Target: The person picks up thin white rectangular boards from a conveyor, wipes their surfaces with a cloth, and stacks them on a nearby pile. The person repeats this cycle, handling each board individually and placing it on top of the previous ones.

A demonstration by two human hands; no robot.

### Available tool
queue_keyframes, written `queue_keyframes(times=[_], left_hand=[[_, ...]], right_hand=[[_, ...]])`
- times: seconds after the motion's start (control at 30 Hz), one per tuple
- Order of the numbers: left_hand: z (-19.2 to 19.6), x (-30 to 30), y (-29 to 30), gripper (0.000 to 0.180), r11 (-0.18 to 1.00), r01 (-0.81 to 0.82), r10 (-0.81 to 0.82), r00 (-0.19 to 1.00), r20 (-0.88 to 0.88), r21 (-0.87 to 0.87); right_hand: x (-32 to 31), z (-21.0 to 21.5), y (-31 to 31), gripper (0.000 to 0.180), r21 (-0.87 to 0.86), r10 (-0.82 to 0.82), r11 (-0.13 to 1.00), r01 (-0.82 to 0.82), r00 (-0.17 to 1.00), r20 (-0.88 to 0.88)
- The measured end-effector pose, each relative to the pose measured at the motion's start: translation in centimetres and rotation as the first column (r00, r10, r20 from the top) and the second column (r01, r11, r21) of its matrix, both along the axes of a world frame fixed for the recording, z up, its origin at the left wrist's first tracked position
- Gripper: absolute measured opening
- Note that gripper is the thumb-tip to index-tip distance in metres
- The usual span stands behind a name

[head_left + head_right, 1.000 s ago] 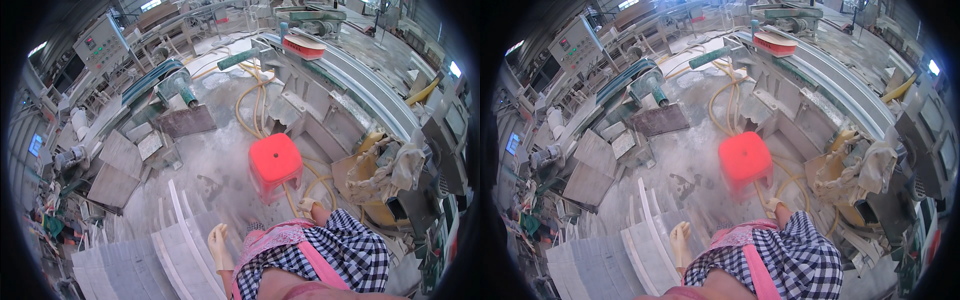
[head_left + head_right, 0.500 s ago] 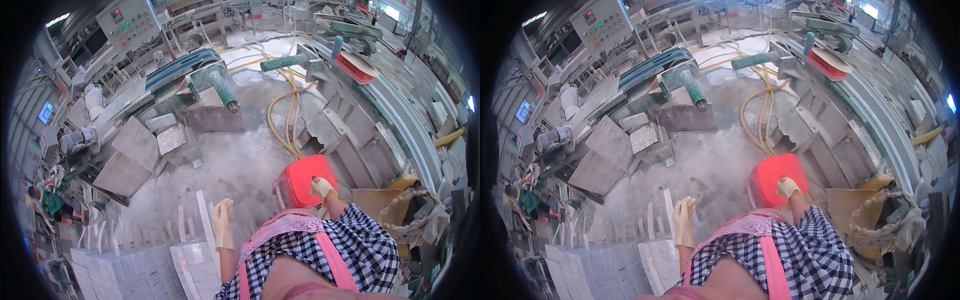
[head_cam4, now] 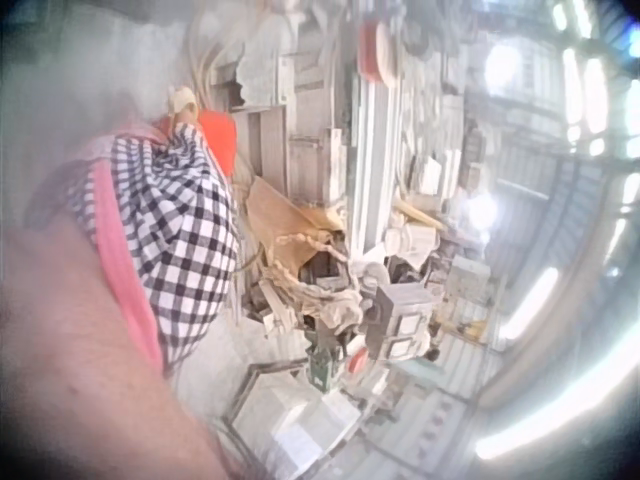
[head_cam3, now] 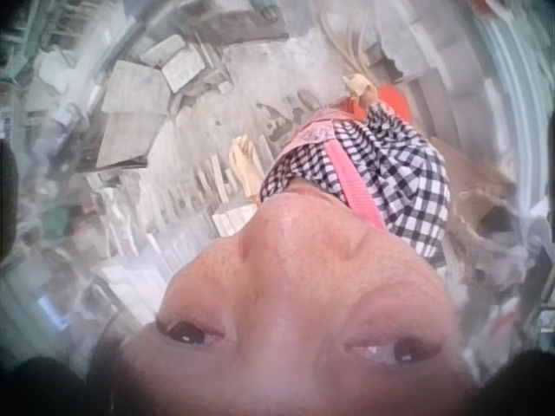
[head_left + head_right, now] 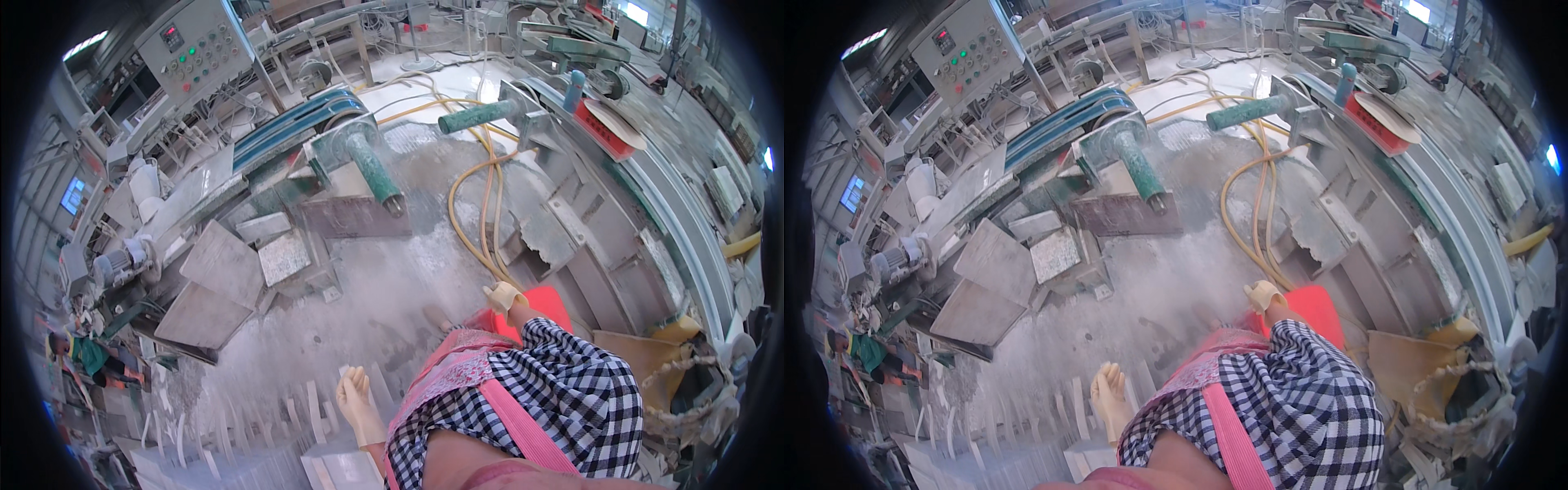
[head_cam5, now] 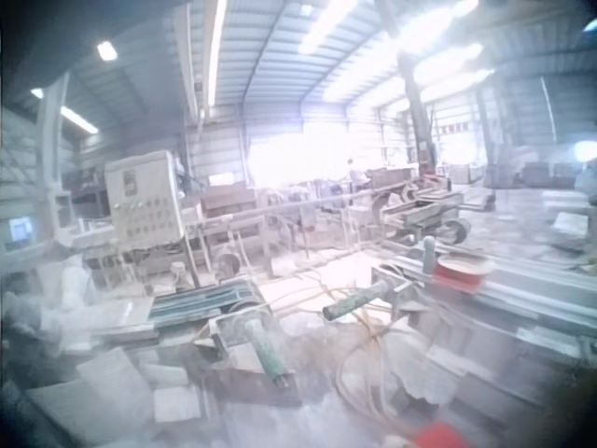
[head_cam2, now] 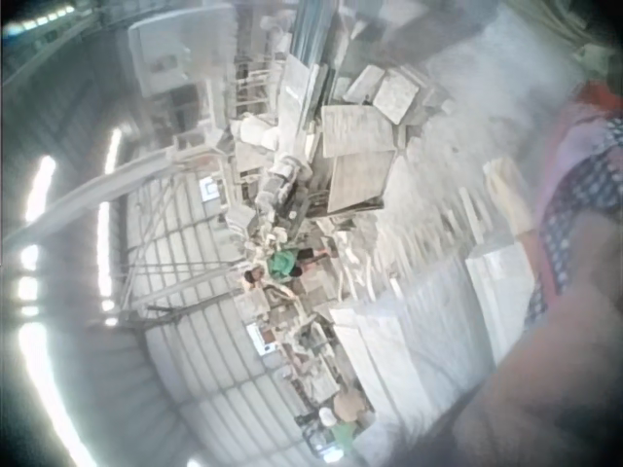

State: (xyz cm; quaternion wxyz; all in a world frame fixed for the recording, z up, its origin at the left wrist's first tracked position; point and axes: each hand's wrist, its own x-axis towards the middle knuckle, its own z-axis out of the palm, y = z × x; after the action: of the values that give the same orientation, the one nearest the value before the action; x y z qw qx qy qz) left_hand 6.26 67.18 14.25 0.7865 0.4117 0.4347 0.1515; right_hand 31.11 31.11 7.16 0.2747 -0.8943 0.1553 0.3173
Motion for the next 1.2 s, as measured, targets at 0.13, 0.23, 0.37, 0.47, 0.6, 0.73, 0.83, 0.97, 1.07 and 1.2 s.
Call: queue_keyframes(times=[0.13,0.23,0.37,0.47,0.6,0.73,0.83,0.97,1.07,1.2], left_hand=[[-0.8,7.0,2.5,0.035,0.999,-0.038,0.037,0.998,0.046,0.027],[-0.8,14.5,4.4,0.034,0.999,0.033,-0.033,0.999,0.028,-0.005],[-0.3,22.9,5.8,0.031,0.996,0.076,-0.080,0.995,0.066,0.055],[-0.2,26.6,5.9,0.029,0.994,0.095,-0.096,0.995,0.021,0.055],[-0.3,28.4,6.6,0.029,0.995,0.088,-0.086,0.996,-0.033,0.052],[-0.3,30.1,9.2,0.031,0.998,0.049,-0.047,0.998,-0.042,0.049],[-0.3,31.7,11.4,0.035,0.997,0.039,-0.038,0.999,-0.008,0.066],[-1.3,34.8,15.6,0.035,0.995,0.085,-0.087,0.996,0.033,0.046],[-2.5,36.0,19.8,0.034,0.993,0.091,-0.096,0.993,0.075,0.072],[-3.6,37.8,27.0,0.036,0.993,0.090,-0.096,0.991,0.097,0.073]], right_hand=[[7.6,-2.2,5.0,0.042,0.061,0.076,0.995,-0.076,0.997,-0.004],[13.1,-0.8,7.0,0.041,0.055,0.290,0.953,-0.297,0.951,0.111],[20.4,0.8,8.9,0.045,0.129,0.264,0.950,-0.284,0.953,0.152],[23.9,-0.3,10.3,0.048,0.233,0.119,0.958,-0.166,0.972,0.203],[25.7,-1.9,12.7,0.047,0.371,0.048,0.900,-0.228,0.898,0.437],[27.9,-0.3,17.4,0.045,0.481,-0.126,0.876,0.028,0.977,0.173],[30.0,1.8,21.0,0.042,0.533,-0.147,0.845,0.047,0.978,0.147],[33.0,3.6,25.6,0.039,0.592,-0.127,0.806,0.006,0.978,0.163],[34.0,4.3,29.9,0.039,0.612,-0.174,0.789,0.052,0.975,0.141],[34.2,5.2,36.6,0.042,0.461,-0.103,0.887,0.004,0.977,0.189]])
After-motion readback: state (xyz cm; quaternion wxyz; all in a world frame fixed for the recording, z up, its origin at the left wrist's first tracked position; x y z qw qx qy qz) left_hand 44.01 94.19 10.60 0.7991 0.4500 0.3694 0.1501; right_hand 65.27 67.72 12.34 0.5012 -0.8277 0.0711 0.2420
